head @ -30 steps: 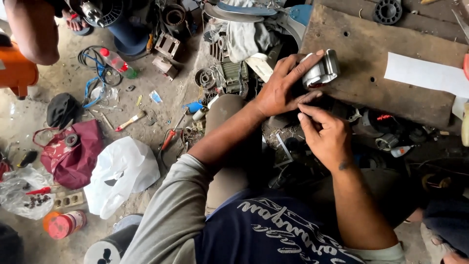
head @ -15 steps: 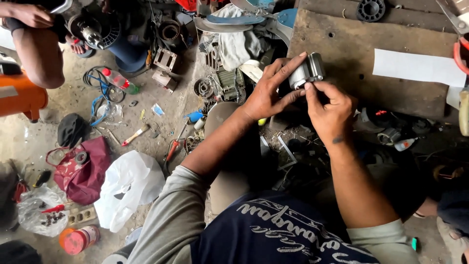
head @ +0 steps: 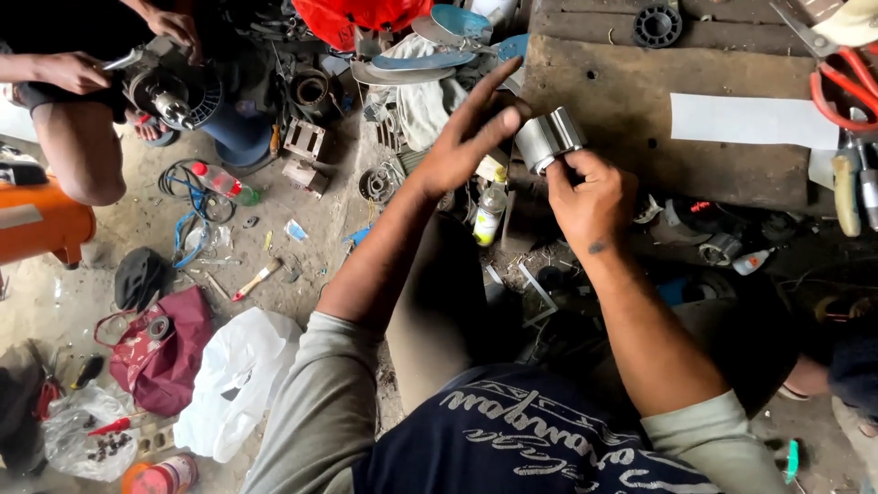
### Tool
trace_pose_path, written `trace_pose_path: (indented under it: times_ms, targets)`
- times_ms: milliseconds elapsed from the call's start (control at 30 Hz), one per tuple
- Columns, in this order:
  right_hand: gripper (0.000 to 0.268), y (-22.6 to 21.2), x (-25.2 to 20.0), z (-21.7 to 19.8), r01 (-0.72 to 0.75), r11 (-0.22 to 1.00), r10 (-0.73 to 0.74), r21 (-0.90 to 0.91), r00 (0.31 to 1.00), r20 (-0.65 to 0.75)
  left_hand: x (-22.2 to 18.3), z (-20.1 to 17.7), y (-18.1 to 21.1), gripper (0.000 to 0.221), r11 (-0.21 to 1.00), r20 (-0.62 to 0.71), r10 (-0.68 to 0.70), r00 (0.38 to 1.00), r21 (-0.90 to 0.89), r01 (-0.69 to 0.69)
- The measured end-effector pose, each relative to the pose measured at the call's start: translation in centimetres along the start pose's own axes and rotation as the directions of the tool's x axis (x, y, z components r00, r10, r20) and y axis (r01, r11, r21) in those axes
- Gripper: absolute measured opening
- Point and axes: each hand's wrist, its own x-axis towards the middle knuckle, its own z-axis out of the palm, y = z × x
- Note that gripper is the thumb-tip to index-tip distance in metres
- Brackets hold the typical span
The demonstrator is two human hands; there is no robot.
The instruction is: Rewinding the copper coils of a motor stator core by hand.
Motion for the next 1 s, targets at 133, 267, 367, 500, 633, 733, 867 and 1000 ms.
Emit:
trace_pose_path:
  times_ms: [133,267,367,500,633,733,867,1000]
  targets:
    - [0.008,-1.3,0.9,-1.3,0.054,0.994,-0.048,-0.099,0.997,0.061,3.7,-1.1,2.2,0.071,0.898,0.032,-0.247,0.969,0.383,0.216]
    - [0.006,-1.7,1.4,-2.6,0.102,0.994,-0.092,-0.037,0.974,0.208,6.0,-2.3,2.2,0.055,0.843,0.27,-0.291,0.918,0.526,0.113]
    - [0.008,-0.7,1.4,-2.6,0.088,0.995,-0.073,-0.05,0.968,0.241,6.8,-1.8,2.8,0.055,0.79,0.261,-0.598,0.758,0.348,0.505]
    - [0.009,-0.5,1.5,-4.0,0.085,0.992,-0.107,0.095,0.959,0.263,6.4,-2.2,2.1,0.056,0.846,0.429,-0.496,0.755,0.04,0.532]
    - [0.027,2.0,-2.3,-7.5,-0.131,0.95,0.041,0.283,0.952,0.302,6.1,-1.9,2.1,0.063,0.805,0.36,-0.558,0.748,0.013,0.593]
    - [0.028,4.3,-6.3,-9.3,-0.355,0.879,0.262,0.319,0.918,0.298,5.7,-2.2,2.1,0.061,0.805,0.337,-0.57,0.749,0.045,0.592]
    - [0.021,1.5,-5.3,-9.8,-0.134,0.962,0.107,0.237,0.987,0.124,5.8,-1.8,2.3,0.067,0.83,0.305,-0.55,0.778,0.095,0.549]
    - [0.02,-0.9,-1.5,-7.6,-0.01,0.978,-0.009,0.207,0.996,0.09,4.2,-0.8,2.9,0.068,0.852,0.161,-0.523,0.837,0.104,0.513]
